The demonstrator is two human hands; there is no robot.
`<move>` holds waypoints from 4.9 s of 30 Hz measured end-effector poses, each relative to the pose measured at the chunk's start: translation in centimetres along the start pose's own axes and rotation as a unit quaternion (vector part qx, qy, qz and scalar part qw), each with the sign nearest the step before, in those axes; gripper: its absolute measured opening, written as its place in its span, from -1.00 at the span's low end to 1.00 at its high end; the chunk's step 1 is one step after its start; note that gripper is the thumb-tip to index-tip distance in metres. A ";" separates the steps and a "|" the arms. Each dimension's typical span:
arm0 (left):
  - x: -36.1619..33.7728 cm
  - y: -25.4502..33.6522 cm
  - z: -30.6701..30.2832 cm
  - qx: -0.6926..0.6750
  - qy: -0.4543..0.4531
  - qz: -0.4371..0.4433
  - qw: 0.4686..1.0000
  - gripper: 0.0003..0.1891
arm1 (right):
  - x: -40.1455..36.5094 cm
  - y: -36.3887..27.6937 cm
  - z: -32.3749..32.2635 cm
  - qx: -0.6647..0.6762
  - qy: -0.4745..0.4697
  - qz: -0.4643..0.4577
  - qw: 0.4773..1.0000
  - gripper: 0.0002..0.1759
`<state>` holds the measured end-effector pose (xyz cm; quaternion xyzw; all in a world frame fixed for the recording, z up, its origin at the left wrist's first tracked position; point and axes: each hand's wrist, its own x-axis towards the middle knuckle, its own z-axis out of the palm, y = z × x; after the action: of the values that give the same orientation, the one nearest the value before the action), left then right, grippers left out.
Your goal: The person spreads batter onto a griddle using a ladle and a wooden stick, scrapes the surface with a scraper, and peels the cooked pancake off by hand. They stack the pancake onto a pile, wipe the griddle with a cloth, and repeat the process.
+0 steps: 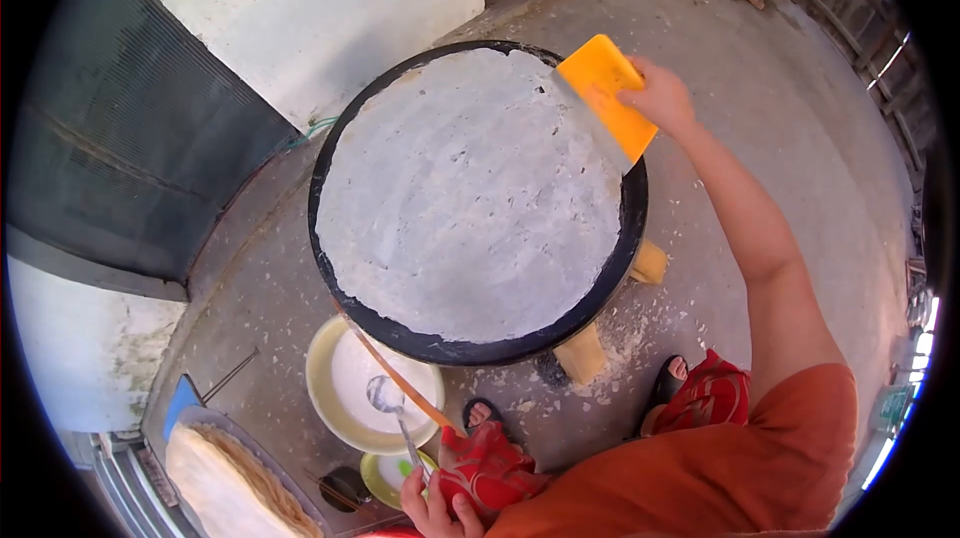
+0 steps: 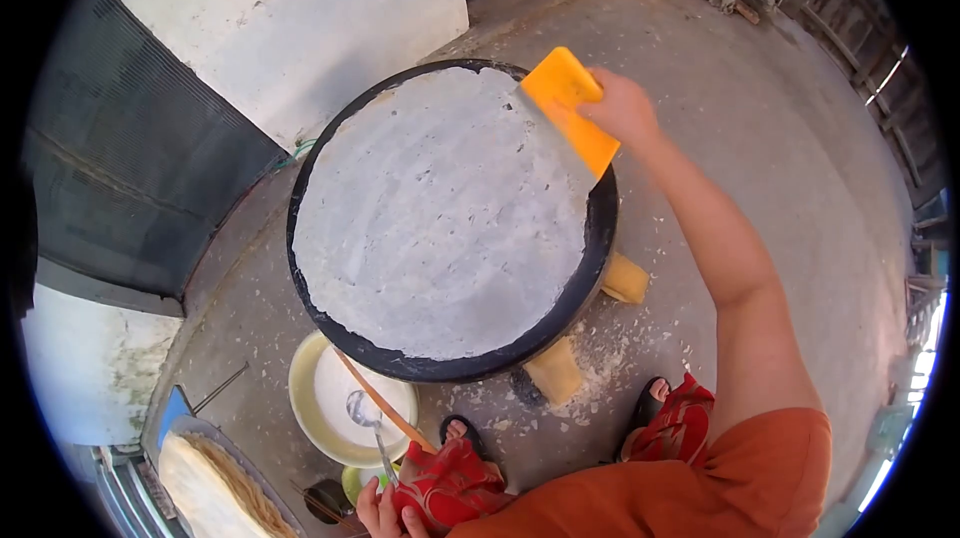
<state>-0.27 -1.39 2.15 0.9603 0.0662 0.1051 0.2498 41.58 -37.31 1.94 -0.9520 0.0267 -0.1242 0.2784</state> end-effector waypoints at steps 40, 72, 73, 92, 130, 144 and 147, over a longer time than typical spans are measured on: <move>4.7 -1.9 1.6 0.042 0.013 -0.111 0.993 -0.72 | 23.5 -4.9 17.3 -0.249 0.017 -0.079 0.965 -0.45; -2.4 -0.4 -2.6 -0.052 0.038 -0.056 0.996 -0.65 | -23.2 -15.4 3.7 0.014 -0.575 -0.507 0.642 -0.85; -2.7 -0.2 -2.7 -0.042 0.045 -0.052 0.997 -0.64 | -21.4 -14.6 2.2 0.026 -0.530 -0.444 0.722 -0.77; -4.7 0.7 -0.1 -0.188 0.063 0.007 0.980 -0.68 | -25.6 -2.6 2.8 0.083 0.010 0.170 0.982 -0.53; 23.7 -2.0 11.1 -0.155 -0.066 0.038 0.985 -0.82 | -25.2 -11.7 6.5 -0.001 -0.027 -0.451 0.892 -0.84; 29.2 0.8 8.9 -0.168 0.023 0.119 0.978 -0.87 | -23.5 -15.4 9.8 0.031 -0.060 -0.515 0.854 -0.90; 29.9 1.6 8.5 -0.117 0.021 0.146 0.982 -0.86 | -22.0 -15.8 11.4 0.024 -0.012 -0.496 0.868 -0.89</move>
<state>30.87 -1.40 0.76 0.9211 -0.0824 0.1680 0.3413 22.89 -15.37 -3.78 -0.8344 -0.4551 -0.2349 0.2036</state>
